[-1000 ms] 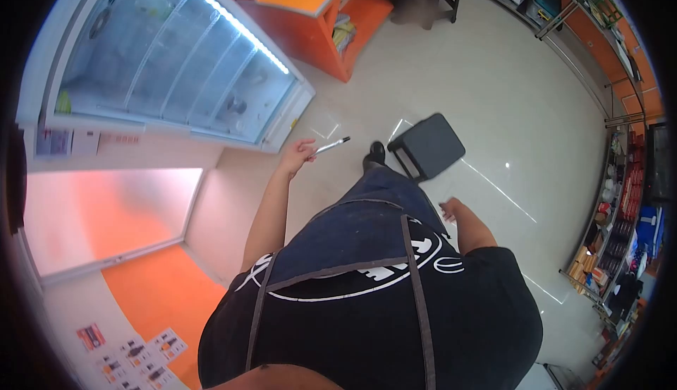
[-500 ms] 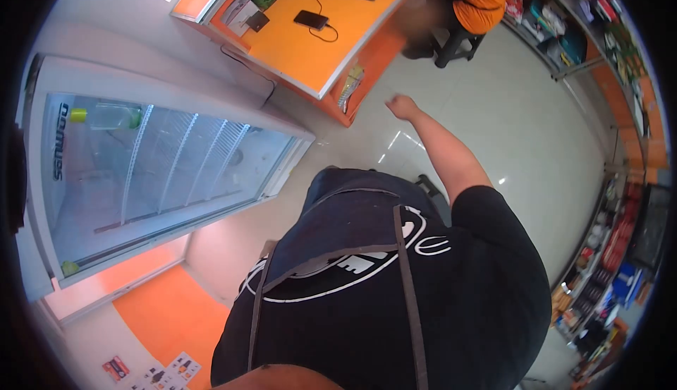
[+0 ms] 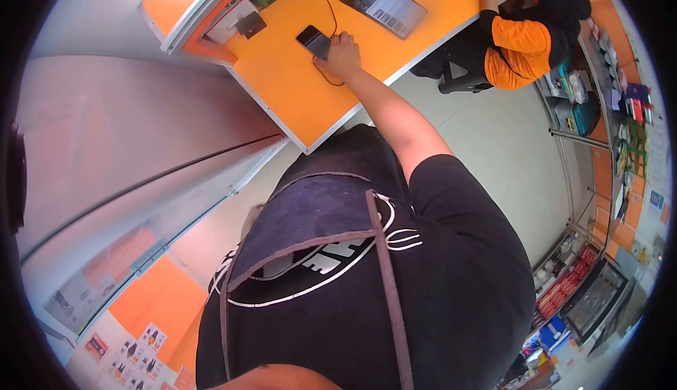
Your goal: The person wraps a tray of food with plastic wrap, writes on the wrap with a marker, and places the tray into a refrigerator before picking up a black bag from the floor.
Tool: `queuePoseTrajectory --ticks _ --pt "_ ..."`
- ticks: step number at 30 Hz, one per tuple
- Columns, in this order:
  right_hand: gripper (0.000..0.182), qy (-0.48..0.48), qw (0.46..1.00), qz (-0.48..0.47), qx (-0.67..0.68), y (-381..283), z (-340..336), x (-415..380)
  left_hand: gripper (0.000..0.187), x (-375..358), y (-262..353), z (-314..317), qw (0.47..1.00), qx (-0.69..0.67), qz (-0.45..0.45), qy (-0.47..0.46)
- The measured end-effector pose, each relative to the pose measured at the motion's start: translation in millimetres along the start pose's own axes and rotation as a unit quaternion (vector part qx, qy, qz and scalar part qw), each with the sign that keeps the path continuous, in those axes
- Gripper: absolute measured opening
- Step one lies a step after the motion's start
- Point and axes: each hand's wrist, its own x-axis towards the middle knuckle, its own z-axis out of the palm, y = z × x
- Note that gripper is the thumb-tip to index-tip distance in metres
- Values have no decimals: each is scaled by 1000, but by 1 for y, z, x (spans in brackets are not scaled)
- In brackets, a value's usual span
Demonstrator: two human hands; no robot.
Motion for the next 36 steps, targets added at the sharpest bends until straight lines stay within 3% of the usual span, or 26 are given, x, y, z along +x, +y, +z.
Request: queuePoseTrajectory --ticks 2,3,6,9,11,14,16,17,19,21,22,26,36 --pt "81 -9 1000 -18 -19 3 6 25 45 20 53 24 998 -54 24 -3" --pt "80 -14 1000 -24 -5 6 12 36 48 19 70 34 998 -12 60 -6" --pt "78 -41 997 -58 44 15 20 58 43 -2 108 78 994 -25 77 79" --pt "76 -60 989 -80 111 14 22 68 43 -16 96 118 988 -22 77 133" --pt "78 -103 981 -88 137 18 21 77 43 -43 100 159 986 92 68 125" --pt "81 -117 981 -93 126 22 25 83 43 -64 74 201 993 -19 -6 120" --pt "81 -129 978 -105 129 22 25 87 43 -65 42 223 986 54 -19 156" --pt "81 -125 978 -104 131 22 24 89 42 -91 74 253 980 24 -63 188" --pt "83 -168 969 -126 126 22 17 91 40 -98 58 280 974 -37 -83 208" --pt "88 -149 970 -103 161 23 17 92 39 -108 52 304 966 -113 -112 205" --pt "96 -123 971 -116 167 28 24 91 40 -107 43 313 964 -131 -114 201" --pt "105 -163 967 -152 126 43 6 88 40 -110 16 343 955 -180 -105 209" --pt "99 -185 951 -212 131 58 7 76 40 -134 5 379 949 -175 -143 220"
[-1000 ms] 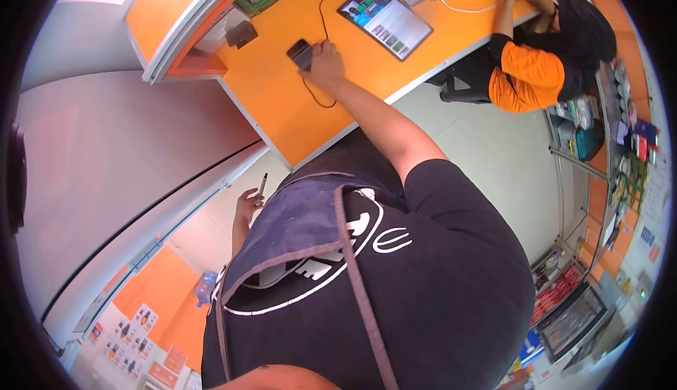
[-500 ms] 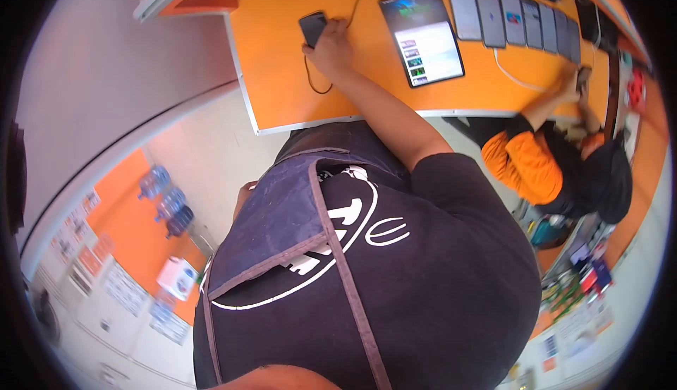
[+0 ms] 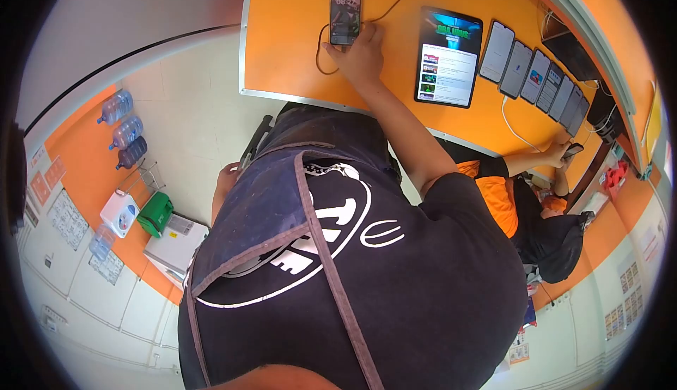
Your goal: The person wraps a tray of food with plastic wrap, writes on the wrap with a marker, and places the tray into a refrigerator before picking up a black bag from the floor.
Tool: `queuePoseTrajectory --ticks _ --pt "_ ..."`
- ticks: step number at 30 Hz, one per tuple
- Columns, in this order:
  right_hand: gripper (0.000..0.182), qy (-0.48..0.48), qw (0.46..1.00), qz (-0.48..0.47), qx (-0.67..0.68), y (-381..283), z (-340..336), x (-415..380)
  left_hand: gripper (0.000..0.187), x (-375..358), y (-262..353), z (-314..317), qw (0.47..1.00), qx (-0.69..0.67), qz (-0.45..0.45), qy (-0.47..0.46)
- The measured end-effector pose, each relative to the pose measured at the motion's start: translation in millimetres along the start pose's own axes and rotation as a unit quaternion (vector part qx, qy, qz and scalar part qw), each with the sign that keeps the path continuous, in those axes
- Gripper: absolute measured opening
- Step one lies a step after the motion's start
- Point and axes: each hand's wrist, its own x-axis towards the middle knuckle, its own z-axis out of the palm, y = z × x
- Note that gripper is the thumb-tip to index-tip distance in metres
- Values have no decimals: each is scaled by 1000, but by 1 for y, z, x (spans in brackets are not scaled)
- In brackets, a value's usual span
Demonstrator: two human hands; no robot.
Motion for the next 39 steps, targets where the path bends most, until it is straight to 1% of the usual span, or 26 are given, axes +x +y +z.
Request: queuePoseTrajectory --ticks 2,6,8,9,11,13,17,19,22,30,35,39 --pt "97 11 1000 5 -6 -2 2 0 40 -4 -6 -1 1000 -13 5 1" --pt "98 3 1000 9 -16 -4 2 -1 39 -5 -22 -2 999 -31 13 10" --pt "94 31 999 -5 -1 -1 6 -3 39 0 -32 0 999 -33 17 10" --pt "94 31 1000 -4 -1 1 8 -3 39 3 -37 1 999 -50 9 4" --pt "93 35 999 -16 -6 1 9 -5 39 1 -34 1 998 -64 -1 -3" --pt "92 33 999 -13 -5 0 10 -6 39 2 -32 2 1000 -17 10 2" --pt "90 34 999 -13 -9 0 11 -6 39 4 -25 1 999 -39 11 -1" --pt "90 32 999 -9 -12 0 11 -5 39 4 -20 -2 1000 -7 27 0" --pt "89 32 999 -6 -14 -1 10 -4 39 6 -15 -6 1000 4 26 0" --pt "90 27 1000 6 -7 -4 8 -2 38 6 -6 -9 1000 -15 25 4" --pt "92 35 999 -10 -10 2 12 -1 37 9 -6 -11 999 -19 33 4" --pt "92 28 1000 2 0 1 10 -2 36 11 -6 -11 999 -31 33 2"
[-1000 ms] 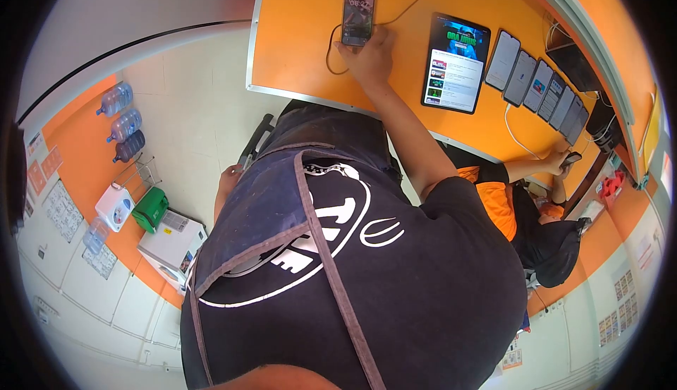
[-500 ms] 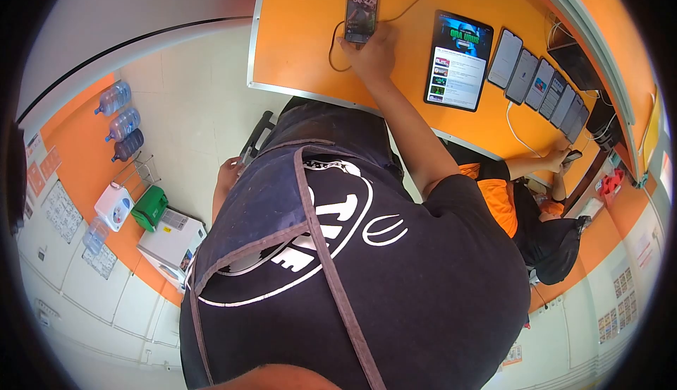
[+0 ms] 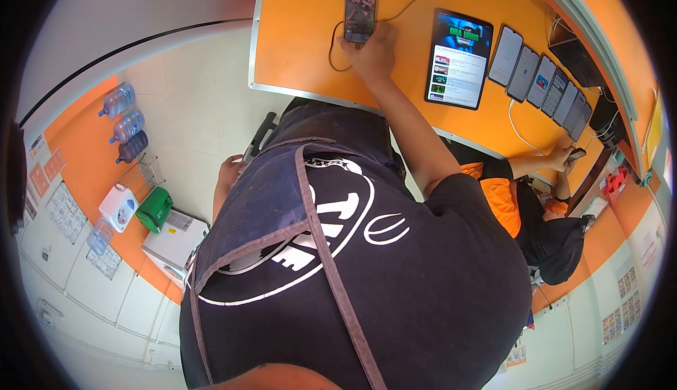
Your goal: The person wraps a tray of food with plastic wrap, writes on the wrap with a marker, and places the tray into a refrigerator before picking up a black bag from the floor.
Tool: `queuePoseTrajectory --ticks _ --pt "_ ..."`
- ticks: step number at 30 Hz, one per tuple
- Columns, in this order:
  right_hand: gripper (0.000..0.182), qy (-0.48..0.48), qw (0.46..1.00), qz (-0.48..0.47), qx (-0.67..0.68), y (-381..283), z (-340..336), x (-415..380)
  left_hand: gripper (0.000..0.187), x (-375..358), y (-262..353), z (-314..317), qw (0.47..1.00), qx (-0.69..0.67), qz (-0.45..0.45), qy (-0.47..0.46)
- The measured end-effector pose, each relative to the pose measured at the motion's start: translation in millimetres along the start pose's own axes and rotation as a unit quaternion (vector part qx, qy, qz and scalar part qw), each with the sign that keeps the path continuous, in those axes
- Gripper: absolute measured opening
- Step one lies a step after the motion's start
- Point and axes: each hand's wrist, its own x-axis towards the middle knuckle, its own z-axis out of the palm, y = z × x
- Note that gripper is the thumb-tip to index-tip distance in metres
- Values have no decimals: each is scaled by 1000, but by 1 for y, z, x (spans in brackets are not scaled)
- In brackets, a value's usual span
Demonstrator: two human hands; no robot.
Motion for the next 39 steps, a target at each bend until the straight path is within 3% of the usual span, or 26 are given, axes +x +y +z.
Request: queuePoseTrajectory --ticks 9,12,14,20,29,34,35,37,38,39 --pt "90 11 1000 -9 7 -4 -3 0 37 -5 1 5 1000 14 -2 3" --pt "89 36 997 -55 -37 -8 -4 8 37 -7 3 9 1000 16 -3 9" --pt "89 115 984 -103 -86 -19 -4 18 36 -10 3 13 1000 18 -3 13" --pt "89 77 986 12 -145 -21 18 37 37 -11 6 12 1000 3 -7 4" --pt "79 56 987 35 -147 -22 22 36 38 2 -34 0 1000 -18 16 4" --pt "75 46 989 41 -138 -31 18 35 40 19 -39 -24 988 -147 44 23" --pt "85 33 987 3 -159 -32 13 35 39 23 -39 -29 977 -200 73 21" --pt "83 20 991 58 -122 -22 26 41 36 33 -35 -47 946 -295 130 33" --pt "79 31 985 51 -162 -35 26 35 35 34 -31 -58 928 -336 159 37" --pt "88 100 969 55 -221 -51 27 26 35 34 -28 -67 920 -352 170 36"
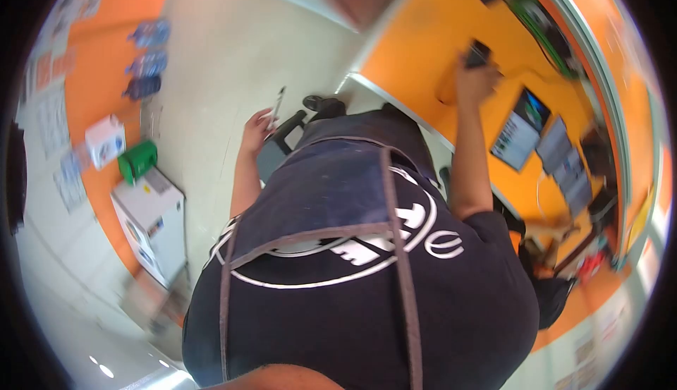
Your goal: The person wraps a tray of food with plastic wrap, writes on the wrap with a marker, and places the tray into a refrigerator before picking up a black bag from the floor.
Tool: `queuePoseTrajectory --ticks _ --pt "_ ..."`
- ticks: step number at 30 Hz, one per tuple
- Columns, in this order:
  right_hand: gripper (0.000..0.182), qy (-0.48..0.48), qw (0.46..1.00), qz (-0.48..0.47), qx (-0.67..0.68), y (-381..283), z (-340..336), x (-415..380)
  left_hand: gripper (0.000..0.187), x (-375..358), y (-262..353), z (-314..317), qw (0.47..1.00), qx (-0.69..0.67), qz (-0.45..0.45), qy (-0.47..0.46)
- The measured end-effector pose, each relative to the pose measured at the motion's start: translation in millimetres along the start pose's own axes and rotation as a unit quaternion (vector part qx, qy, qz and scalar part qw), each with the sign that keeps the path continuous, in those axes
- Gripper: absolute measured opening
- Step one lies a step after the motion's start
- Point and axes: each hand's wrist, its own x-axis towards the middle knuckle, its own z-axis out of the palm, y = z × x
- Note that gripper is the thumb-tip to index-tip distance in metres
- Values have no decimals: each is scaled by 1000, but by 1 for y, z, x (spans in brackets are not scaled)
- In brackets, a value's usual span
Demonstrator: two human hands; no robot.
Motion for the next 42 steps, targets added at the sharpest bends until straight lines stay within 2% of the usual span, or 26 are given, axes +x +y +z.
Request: queuePoseTrajectory --ticks 1,2,4,6,8,10,12,13,16,18,19,20,22,23,25,27,28,29,30,32,34,36,37,38,40,42 --pt "92 52 997 -58 -7 -18 -13 -11 35 4 10 -5 1000 -20 11 -5" --pt "75 115 978 -166 47 -48 -29 -28 35 7 17 -16 999 -44 27 -17" --pt "57 21 929 -323 177 -114 -29 -72 36 7 23 -40 994 -87 47 -46" --pt "46 -209 853 -408 251 -196 -25 -142 37 13 22 -74 987 -129 53 -78" --pt "50 -371 762 -501 175 -281 -18 -225 38 18 16 -112 985 -143 50 -84" --pt "56 -429 657 -614 90 -357 -7 -316 42 15 9 -157 988 -131 53 -63" --pt "60 -453 559 -693 40 -430 -3 -399 44 1 13 -217 990 -125 58 -18" --pt "59 -425 515 -741 66 -438 14 -428 44 -16 13 -231 991 -126 51 3" --pt "44 -414 410 -813 5 -510 24 -516 43 -29 0 -309 987 -122 91 54" --pt "32 -413 377 -828 49 -569 20 -567 39 -33 6 -367 981 -138 109 77" --pt "32 -399 359 -842 55 -606 26 -589 36 -32 8 -398 979 -146 113 91" --pt "30 -392 333 -856 57 -613 31 -617 36 -41 -8 -416 975 -147 127 110" --pt "28 -393 303 -866 58 -664 50 -657 35 -31 -11 -465 946 -269 115 144" --pt "27 -387 301 -871 29 -680 54 -681 35 -37 -23 -484 943 -271 118 153" --pt "26 -379 288 -879 -1 -735 69 -739 45 -36 -34 -541 876 -412 156 195" --pt "26 -534 273 -796 79 -780 84 -793 49 -43 -49 -595 878 -379 161 242" --pt "26 -535 262 -801 67 -808 87 -826 49 -42 -57 -621 894 -297 169 289" --pt "25 -596 257 -761 13 -836 84 -864 50 -40 -62 -641 903 -215 169 331" --pt "24 -653 252 -713 -38 -862 77 -908 40 -47 -67 -671 908 -169 163 346" --pt "22 -726 201 -652 -83 -908 77 -991 37 -63 -63 -738 890 -180 172 382" --pt "23 -770 180 -603 -100 -935 51 -1073 34 -87 -73 -776 870 -187 181 419" --pt "24 -766 160 -607 -139 -952 14 -1151 27 -114 -87 -824 775 -305 220 507" --pt "25 -758 145 -614 -166 -957 -3 -1190 27 -133 -95 -844 767 -308 223 517" --pt "25 -753 136 -620 -172 -958 -11 -1225 27 -156 -107 -857 759 -318 188 536" --pt "26 -744 56 -631 -211 -950 -15 -1293 27 -184 -142 -886 742 -329 149 565" --pt "27 -732 50 -635 -242 -931 -5 -1355 32 -200 -194 -906 713 -392 163 558"
